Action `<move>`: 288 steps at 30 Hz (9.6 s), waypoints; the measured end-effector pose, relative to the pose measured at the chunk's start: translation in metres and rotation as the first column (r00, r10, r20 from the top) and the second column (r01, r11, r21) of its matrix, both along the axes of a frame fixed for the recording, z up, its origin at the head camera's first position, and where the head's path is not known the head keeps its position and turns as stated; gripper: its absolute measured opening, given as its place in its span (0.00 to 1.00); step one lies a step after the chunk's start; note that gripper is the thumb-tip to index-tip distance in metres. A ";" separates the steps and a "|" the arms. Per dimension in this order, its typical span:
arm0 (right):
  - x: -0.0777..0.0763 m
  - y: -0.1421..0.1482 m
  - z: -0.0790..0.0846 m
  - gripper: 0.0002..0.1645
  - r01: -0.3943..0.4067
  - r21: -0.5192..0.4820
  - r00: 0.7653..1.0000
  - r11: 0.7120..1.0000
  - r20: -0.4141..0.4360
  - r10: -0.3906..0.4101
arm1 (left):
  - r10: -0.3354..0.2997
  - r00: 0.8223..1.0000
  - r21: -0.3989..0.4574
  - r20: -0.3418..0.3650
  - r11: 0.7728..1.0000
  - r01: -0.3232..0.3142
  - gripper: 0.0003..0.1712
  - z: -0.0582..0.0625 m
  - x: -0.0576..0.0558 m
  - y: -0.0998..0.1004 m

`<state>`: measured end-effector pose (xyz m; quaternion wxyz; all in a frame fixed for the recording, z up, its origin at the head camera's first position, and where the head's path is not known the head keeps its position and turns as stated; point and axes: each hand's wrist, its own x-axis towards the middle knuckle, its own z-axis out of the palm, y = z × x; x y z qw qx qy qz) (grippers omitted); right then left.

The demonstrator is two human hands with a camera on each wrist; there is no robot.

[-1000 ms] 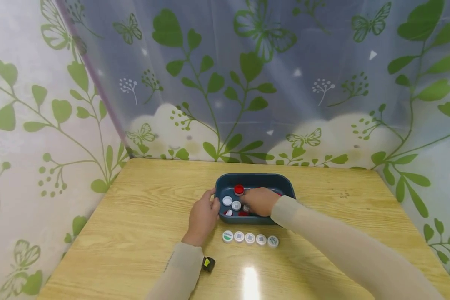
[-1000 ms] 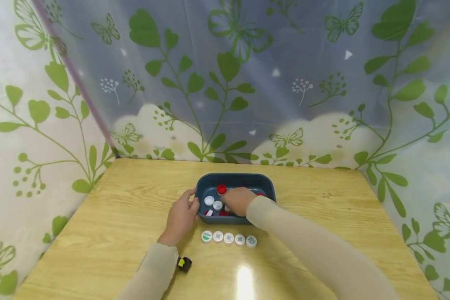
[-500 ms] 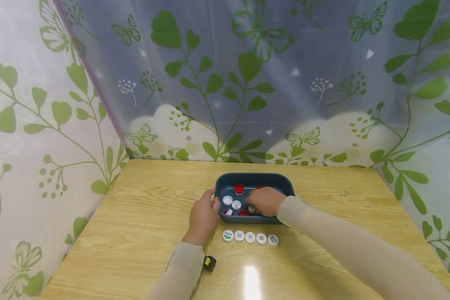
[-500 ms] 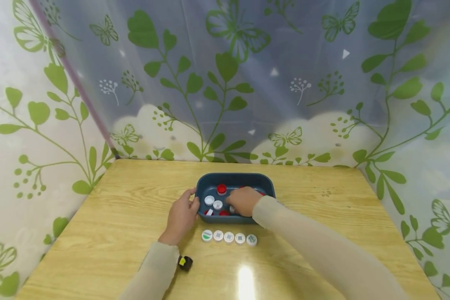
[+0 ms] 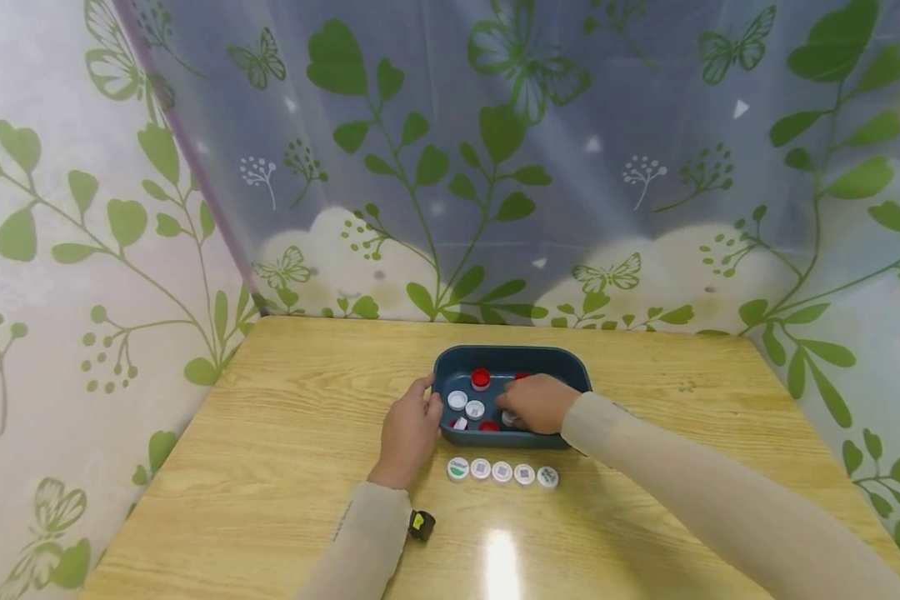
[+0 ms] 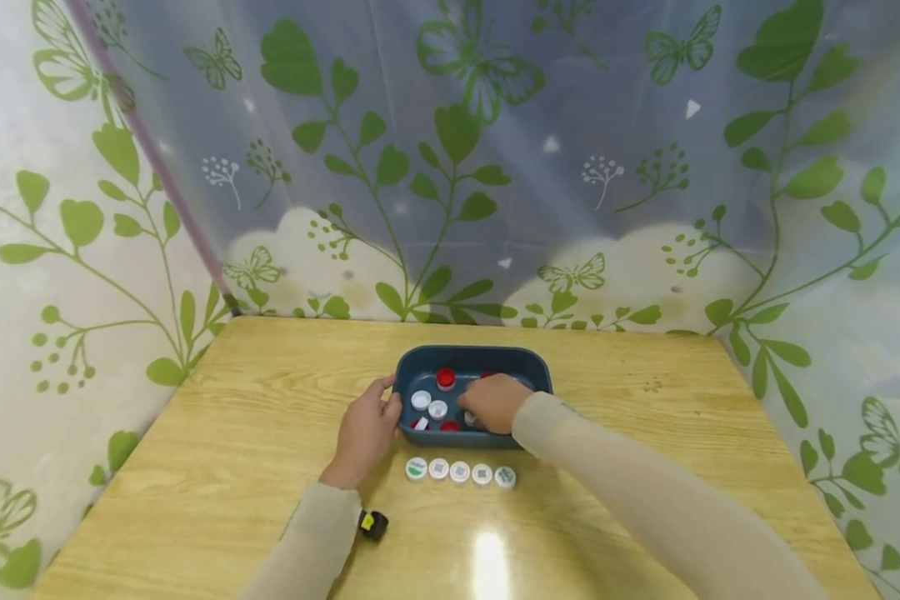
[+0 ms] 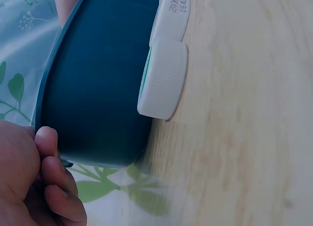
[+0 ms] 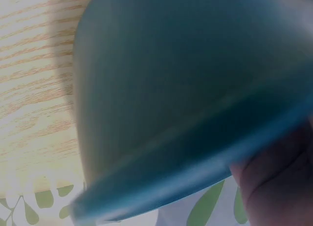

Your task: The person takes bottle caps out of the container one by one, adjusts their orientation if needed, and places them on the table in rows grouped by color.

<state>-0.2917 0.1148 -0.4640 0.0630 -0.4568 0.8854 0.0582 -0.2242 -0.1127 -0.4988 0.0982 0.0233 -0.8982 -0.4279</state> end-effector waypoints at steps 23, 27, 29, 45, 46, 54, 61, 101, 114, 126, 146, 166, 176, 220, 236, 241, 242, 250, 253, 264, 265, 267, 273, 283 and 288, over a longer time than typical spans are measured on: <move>-0.004 0.004 -0.006 0.09 0.015 -0.041 1.000 0.999 0.026 -0.014 | 0.020 0.999 0.004 0.043 1.000 -0.020 0.25 0.002 0.001 0.002; -0.002 0.005 -0.004 0.09 0.023 -0.044 0.999 0.999 0.038 -0.022 | 0.018 0.999 0.004 0.051 1.000 -0.018 0.25 0.003 0.002 0.004; -0.003 0.003 -0.004 0.08 0.021 -0.043 0.999 0.999 0.042 -0.019 | 0.026 0.998 0.000 0.050 1.000 -0.026 0.24 0.003 0.003 0.003; -0.005 0.006 -0.006 0.10 0.011 -0.066 0.999 0.998 0.041 -0.009 | 0.016 0.999 -0.001 0.036 1.000 -0.016 0.24 0.002 0.001 0.002; -0.004 0.006 -0.006 0.10 0.012 -0.066 0.999 0.998 0.039 -0.010 | 0.016 0.999 0.000 0.037 1.000 -0.016 0.24 0.003 0.001 0.002; -0.004 0.006 -0.007 0.11 0.028 -0.076 0.998 0.997 0.050 -0.024 | 0.016 0.998 0.012 0.055 1.000 -0.017 0.24 0.003 0.002 0.003; -0.001 0.007 -0.003 0.12 0.045 -0.087 0.997 0.995 0.070 -0.039 | 0.014 0.999 0.016 0.043 1.000 -0.015 0.24 0.002 0.002 0.004; 0.113 -0.048 0.002 0.09 -0.055 -0.322 0.998 0.945 0.020 0.065 | -0.008 1.000 -0.063 -0.027 0.998 0.007 0.23 0.001 -0.003 -0.002; 0.121 -0.047 -0.018 0.05 -0.081 -0.264 0.997 0.961 -0.021 0.078 | -0.019 1.000 -0.056 -0.006 0.998 0.018 0.23 -0.001 -0.003 -0.003; 0.116 -0.042 -0.016 0.07 -0.065 -0.268 0.997 0.961 0.031 0.076 | -0.003 1.000 -0.043 0.007 0.999 0.003 0.24 0.000 -0.004 -0.001; 0.006 -0.038 0.024 0.27 0.264 -0.145 0.962 0.954 0.110 -0.250 | -0.021 1.000 -0.018 -0.002 1.000 0.020 0.27 -0.002 -0.004 -0.004; 0.000 -0.050 -0.011 0.04 0.137 -0.267 0.988 0.954 0.104 -0.113 | -0.055 0.999 -0.023 -0.001 0.998 0.055 0.26 -0.004 -0.004 -0.002; 0.001 -0.054 -0.009 0.04 0.132 -0.274 0.989 0.953 0.106 -0.106 | -0.042 0.999 -0.081 -0.031 0.996 0.039 0.26 0.000 -0.002 -0.004; 0.088 -0.024 0.007 0.09 -0.162 -0.403 0.986 0.901 -0.092 0.136 | -0.080 0.993 -0.060 0.082 0.995 0.085 0.24 0.004 -0.003 -0.006; 0.129 -0.017 -0.021 0.08 -0.097 -0.330 0.994 0.939 0.005 0.105 | -0.077 0.994 -0.057 0.078 0.995 0.082 0.24 0.004 -0.002 -0.004; 0.130 -0.015 -0.019 0.00 -0.091 -0.302 0.996 0.949 -0.007 0.093 | -0.075 0.994 -0.043 0.073 0.996 0.079 0.25 0.004 -0.003 -0.005; 0.130 -0.015 -0.019 0.01 -0.100 -0.300 0.995 0.949 -0.010 0.102 | -0.074 0.995 -0.042 0.072 0.996 0.077 0.25 0.003 -0.003 -0.005; 0.132 -0.014 -0.024 0.03 -0.151 -0.307 0.989 0.940 -0.052 0.142 | -0.085 0.993 -0.033 0.077 0.996 0.088 0.25 0.002 -0.003 -0.005; 0.131 -0.012 -0.025 0.04 -0.133 -0.304 0.991 0.943 -0.073 0.116 | -0.082 0.993 -0.030 0.084 0.996 0.085 0.25 0.004 -0.003 -0.003; 0.131 -0.009 -0.026 0.02 -0.113 -0.311 0.993 0.944 -0.050 0.103 | -0.068 0.993 -0.032 0.099 0.997 0.071 0.26 0.004 -0.004 -0.003; 0.131 -0.009 -0.026 0.02 -0.110 -0.313 0.994 0.943 -0.052 0.098 | -0.069 0.993 -0.032 0.098 0.997 0.072 0.25 0.004 -0.003 -0.003; 0.130 -0.008 -0.025 0.05 -0.097 -0.318 0.995 0.943 -0.050 0.086 | -0.073 0.993 -0.035 0.089 0.996 0.076 0.25 0.004 -0.003 -0.003; 0.115 -0.008 -0.011 0.16 -0.002 -0.431 1.000 0.902 -0.018 -0.007 | -0.076 0.996 -0.039 0.053 0.996 0.078 0.25 0.003 -0.002 -0.004; 0.059 -0.032 0.003 0.16 0.174 -0.564 0.983 0.807 0.144 -0.112 | -0.086 0.996 -0.030 0.029 0.996 0.086 0.25 -0.001 -0.003 -0.007; 0.045 -0.043 0.011 0.14 0.285 -0.534 0.950 0.796 0.268 -0.160 | -0.075 0.997 -0.024 0.013 0.997 0.076 0.25 0.001 -0.003 -0.008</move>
